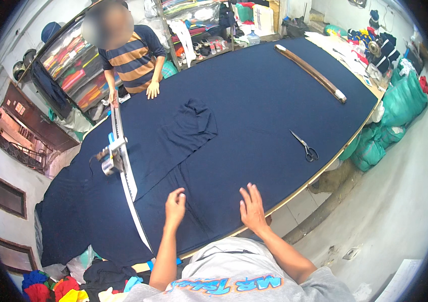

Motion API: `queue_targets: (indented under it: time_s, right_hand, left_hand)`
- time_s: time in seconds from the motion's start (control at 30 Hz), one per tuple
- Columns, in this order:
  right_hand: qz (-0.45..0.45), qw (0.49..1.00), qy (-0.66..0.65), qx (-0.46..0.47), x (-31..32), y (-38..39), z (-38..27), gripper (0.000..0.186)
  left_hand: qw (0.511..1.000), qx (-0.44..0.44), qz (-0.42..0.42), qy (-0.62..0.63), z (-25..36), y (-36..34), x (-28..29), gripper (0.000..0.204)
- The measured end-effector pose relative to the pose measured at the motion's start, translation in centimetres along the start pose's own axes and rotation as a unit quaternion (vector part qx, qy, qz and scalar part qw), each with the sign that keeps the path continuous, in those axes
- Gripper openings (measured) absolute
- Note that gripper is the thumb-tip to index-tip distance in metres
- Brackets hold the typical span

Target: The person cuts a large piece of dark blue fabric on a table using scissors and a long ruler, assisted by another person who helps smooth and hold the material. The person also cuts open a plastic-wrapped bundle of fabric and removes a piece before returning to cut the main fabric sheet.

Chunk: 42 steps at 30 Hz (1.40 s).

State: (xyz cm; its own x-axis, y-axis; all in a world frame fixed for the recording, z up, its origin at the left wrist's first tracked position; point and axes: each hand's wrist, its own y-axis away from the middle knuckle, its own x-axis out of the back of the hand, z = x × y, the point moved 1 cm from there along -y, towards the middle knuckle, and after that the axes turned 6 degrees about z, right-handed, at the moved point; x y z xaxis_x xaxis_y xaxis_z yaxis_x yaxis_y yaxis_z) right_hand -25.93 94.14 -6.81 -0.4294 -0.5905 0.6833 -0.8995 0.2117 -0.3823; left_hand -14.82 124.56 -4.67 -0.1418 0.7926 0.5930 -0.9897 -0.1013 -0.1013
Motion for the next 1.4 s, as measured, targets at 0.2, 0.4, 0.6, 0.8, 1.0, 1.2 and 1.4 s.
queue_targets:
  time_s: [0.2, 0.4, 0.6, 0.8, 1.0, 1.2, 1.4]
  right_hand:
    - [-0.134, 0.974, 0.179, 0.031, -2.4, 1.0, 6.1, 0.066]
    - [-0.114, 0.982, 0.152, 0.011, -2.2, 2.0, 5.4, 0.065]
    - [-0.113, 0.975, 0.185, 0.037, -2.9, 2.8, 5.2, 0.062]
    - [-0.221, 0.962, -0.053, 0.152, -5.2, 1.1, -3.5, 0.042]
    - [-0.371, 0.924, 0.047, 0.077, -11.1, 4.2, -9.5, 0.061]
    - [-0.413, 0.901, -0.051, -0.124, -11.7, 3.6, -10.1, 0.089]
    - [-0.423, 0.823, -0.131, -0.355, -10.9, 0.2, -8.6, 0.078]
  left_hand:
    - [0.985, 0.082, 0.068, -0.138, -2.5, 8.8, -1.2, 0.025]
    - [0.912, 0.142, 0.334, -0.192, -12.1, 14.1, 8.4, 0.021]
    - [0.817, 0.424, 0.363, -0.146, -23.7, 21.7, 14.6, 0.054]
    - [0.752, 0.500, 0.409, -0.130, -24.6, 22.2, 13.9, 0.075]
    - [0.726, 0.529, 0.426, -0.108, -23.9, 20.4, 12.6, 0.084]
    - [0.698, 0.491, 0.509, 0.109, -24.1, 21.1, 12.6, 0.082]
    - [0.697, 0.448, 0.526, 0.193, -23.5, 20.4, 12.2, 0.072]
